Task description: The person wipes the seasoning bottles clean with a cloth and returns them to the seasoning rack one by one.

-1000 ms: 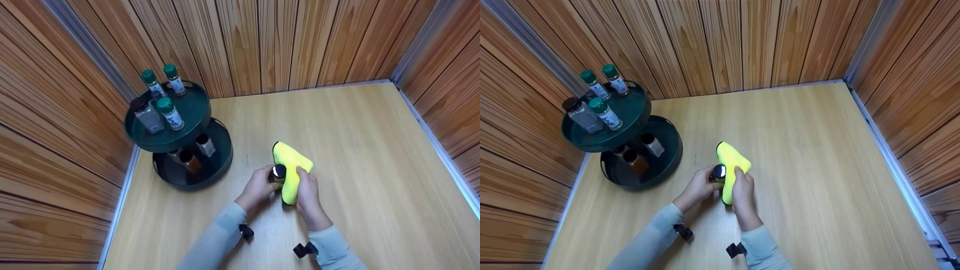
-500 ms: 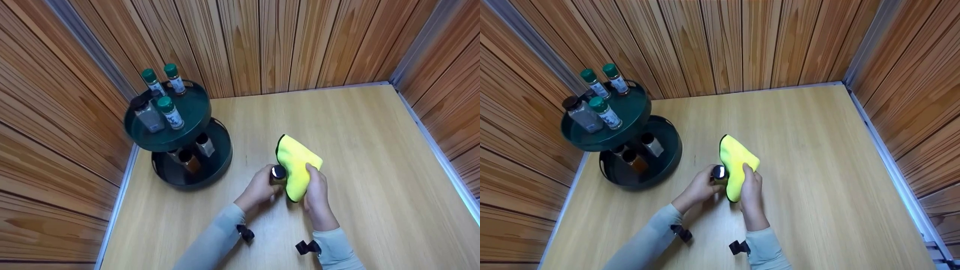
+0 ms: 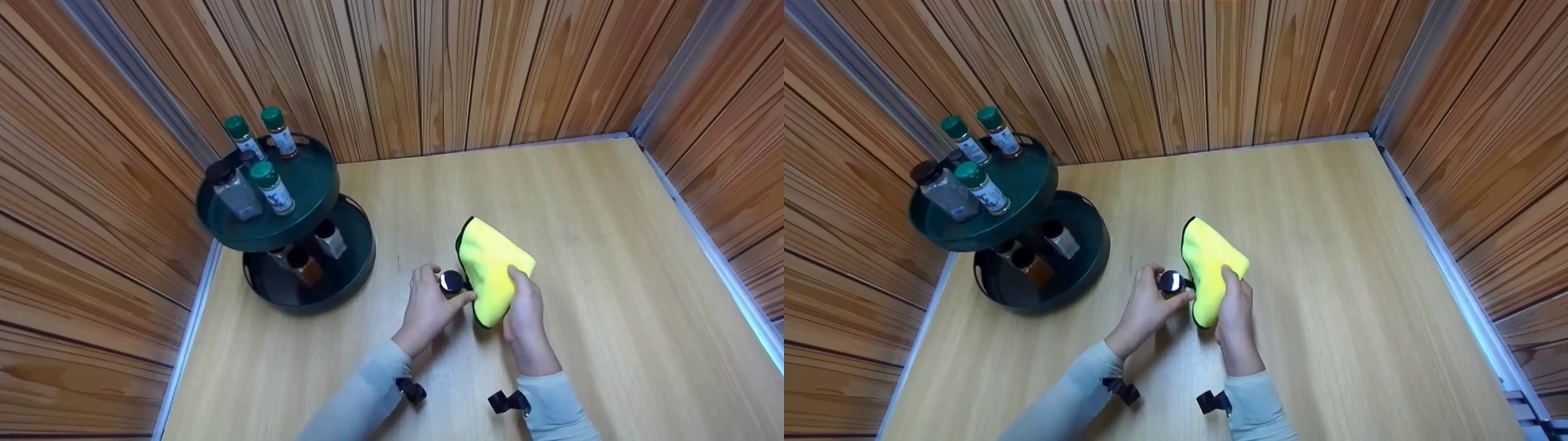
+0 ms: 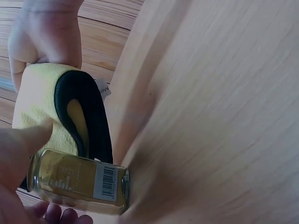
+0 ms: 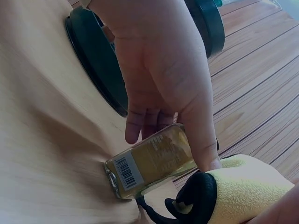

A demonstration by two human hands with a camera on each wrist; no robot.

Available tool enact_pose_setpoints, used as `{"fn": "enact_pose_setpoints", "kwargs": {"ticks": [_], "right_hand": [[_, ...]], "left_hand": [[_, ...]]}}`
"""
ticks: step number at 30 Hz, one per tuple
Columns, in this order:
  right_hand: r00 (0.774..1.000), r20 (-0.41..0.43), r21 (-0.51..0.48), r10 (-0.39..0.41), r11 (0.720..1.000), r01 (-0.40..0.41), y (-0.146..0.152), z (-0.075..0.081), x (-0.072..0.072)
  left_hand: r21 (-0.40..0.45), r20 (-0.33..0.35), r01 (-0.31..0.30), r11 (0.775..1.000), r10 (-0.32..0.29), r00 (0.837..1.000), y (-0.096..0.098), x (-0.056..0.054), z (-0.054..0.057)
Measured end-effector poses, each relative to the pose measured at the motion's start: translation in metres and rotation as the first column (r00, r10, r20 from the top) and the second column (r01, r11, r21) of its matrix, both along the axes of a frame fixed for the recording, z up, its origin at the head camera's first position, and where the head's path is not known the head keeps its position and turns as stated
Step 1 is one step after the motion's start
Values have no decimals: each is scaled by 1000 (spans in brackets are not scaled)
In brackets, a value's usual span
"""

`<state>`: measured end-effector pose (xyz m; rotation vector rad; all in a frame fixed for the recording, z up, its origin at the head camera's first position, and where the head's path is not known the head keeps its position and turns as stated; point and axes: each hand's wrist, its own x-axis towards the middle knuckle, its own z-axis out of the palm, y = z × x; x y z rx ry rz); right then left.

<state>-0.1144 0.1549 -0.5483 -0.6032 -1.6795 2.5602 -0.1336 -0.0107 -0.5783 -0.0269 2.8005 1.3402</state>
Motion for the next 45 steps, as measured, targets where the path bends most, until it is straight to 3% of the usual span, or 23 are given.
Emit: {"fn": "enact_pose_setpoints", "kwargs": {"ticks": [6, 19, 24, 29, 32, 38, 41, 45], "right_hand": [[1000, -20, -14, 17, 1000, -17, 1, -2, 2], [997, -57, -30, 47, 998, -49, 1, -1, -1], [989, -123, -19, 84, 996, -87, -3, 2, -2], [975, -171, 79, 140, 989, -128, -11, -2, -3], [979, -129, 148, 158, 979, -139, -17, -12, -1], [979, 56, 131, 196, 971, -202, -18, -36, -5], [980, 70, 139, 185, 971, -193, -16, -28, -9], [987, -7, 111, 160, 981, -158, -15, -2, -12]], "left_hand": [[22, -18, -22, 1000, 22, 1000, 0, 2, 2], [21, -33, 120, 993, -119, 992, -11, -4, 12], [99, -25, 173, 980, -171, 985, -16, -7, 12], [175, 7, 179, 968, -183, 983, -20, -10, 13], [208, 45, 162, 965, -175, 984, -21, -11, 13], [222, 101, 147, 964, -172, 980, -21, -13, 13], [221, 112, 148, 964, -176, 978, -21, -15, 14], [214, 93, 173, 961, -197, 976, -24, -14, 16]]}}
